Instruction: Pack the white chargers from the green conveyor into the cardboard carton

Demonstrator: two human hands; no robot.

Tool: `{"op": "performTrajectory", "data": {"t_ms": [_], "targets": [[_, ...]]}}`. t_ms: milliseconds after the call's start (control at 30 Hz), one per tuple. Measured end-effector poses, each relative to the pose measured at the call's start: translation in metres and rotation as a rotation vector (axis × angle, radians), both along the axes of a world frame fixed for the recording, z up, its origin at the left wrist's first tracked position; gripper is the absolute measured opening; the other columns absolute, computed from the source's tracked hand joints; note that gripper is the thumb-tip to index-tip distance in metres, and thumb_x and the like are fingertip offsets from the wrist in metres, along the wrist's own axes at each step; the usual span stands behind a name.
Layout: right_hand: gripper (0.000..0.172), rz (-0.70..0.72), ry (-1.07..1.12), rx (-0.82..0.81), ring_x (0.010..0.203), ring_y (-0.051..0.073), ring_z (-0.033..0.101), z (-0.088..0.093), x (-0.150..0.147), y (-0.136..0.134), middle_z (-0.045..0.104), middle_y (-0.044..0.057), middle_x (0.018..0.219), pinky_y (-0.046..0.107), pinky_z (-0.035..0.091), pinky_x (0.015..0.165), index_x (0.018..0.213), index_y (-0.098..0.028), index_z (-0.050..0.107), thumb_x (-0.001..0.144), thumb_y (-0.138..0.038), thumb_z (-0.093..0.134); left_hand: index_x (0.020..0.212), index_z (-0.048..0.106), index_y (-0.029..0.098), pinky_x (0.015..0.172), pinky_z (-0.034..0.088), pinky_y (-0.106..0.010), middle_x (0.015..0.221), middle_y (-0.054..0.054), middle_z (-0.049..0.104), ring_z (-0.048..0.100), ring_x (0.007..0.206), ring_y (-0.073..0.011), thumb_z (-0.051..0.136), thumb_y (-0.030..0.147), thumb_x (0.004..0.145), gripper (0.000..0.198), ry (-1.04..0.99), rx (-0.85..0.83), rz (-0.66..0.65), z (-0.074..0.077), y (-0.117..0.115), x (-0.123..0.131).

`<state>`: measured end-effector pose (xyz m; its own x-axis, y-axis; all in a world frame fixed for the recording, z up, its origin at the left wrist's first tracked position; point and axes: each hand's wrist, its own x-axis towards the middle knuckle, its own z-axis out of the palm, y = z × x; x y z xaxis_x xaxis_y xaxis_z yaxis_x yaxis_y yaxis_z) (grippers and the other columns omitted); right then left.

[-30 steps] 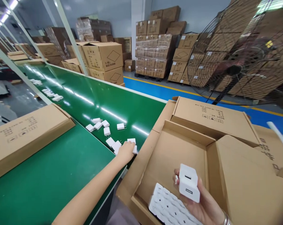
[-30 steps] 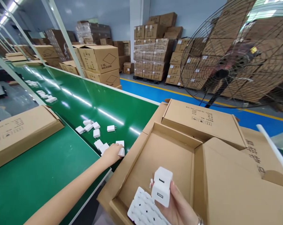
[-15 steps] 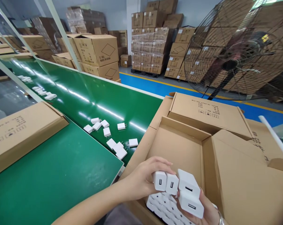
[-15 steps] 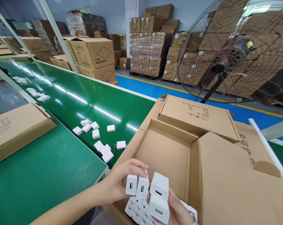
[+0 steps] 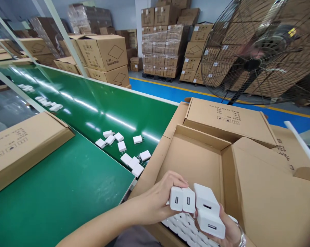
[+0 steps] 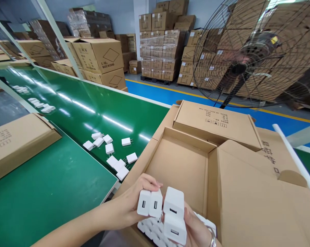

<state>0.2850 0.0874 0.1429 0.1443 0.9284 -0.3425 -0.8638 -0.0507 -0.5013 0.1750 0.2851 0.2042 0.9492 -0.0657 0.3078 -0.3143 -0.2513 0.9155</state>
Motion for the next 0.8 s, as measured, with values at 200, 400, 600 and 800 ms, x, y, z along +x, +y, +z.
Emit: {"op": "performTrajectory", "data": {"t_ms": [200,400,600,800], "targets": [[0.045,-0.108,-0.138,-0.127,0.073,0.022,0.070,0.012,-0.004,0.007,0.075,0.004,0.080,0.032,0.055,0.070,0.085,-0.027,0.071,0.055,-0.058,0.081,0.120,0.035,0.021,0.103,0.043,-0.043,0.119,-0.013,0.048,0.041,0.130,-0.0251,0.054,0.017,0.090,0.035,-0.044,0.167,0.012,0.007,0.005,-0.004],[0.040,-0.128,-0.794,-0.392,0.076,0.024,0.063,0.023,0.033,0.005,0.069,0.005,0.079,0.035,0.052,0.068,0.083,-0.020,0.068,0.063,-0.053,0.078,0.111,0.046,0.019,0.096,0.045,-0.038,0.112,-0.010,0.052,0.047,0.122,-0.0251,0.051,0.008,0.087,0.027,0.196,0.429,-0.077,0.035,0.018,0.014],[0.040,-0.080,-0.909,-0.387,0.080,0.026,0.063,0.026,0.035,0.005,0.070,0.008,0.086,0.037,0.052,0.072,0.088,-0.019,0.065,0.074,-0.056,0.067,0.108,0.047,0.019,0.084,0.047,-0.032,0.110,-0.010,0.055,0.055,0.106,-0.0226,0.066,0.020,0.082,0.032,0.208,0.209,-0.081,0.035,0.007,0.028],[0.020,-0.039,-1.309,-0.338,0.080,0.024,0.061,0.027,0.027,0.011,0.068,0.002,0.081,0.037,0.049,0.078,0.089,-0.024,0.064,0.076,-0.039,0.067,0.105,0.050,0.021,0.082,0.044,-0.032,0.113,-0.007,0.057,0.058,0.101,-0.0222,0.071,0.031,0.079,0.035,0.406,0.121,-0.006,0.040,-0.009,0.013]]}}
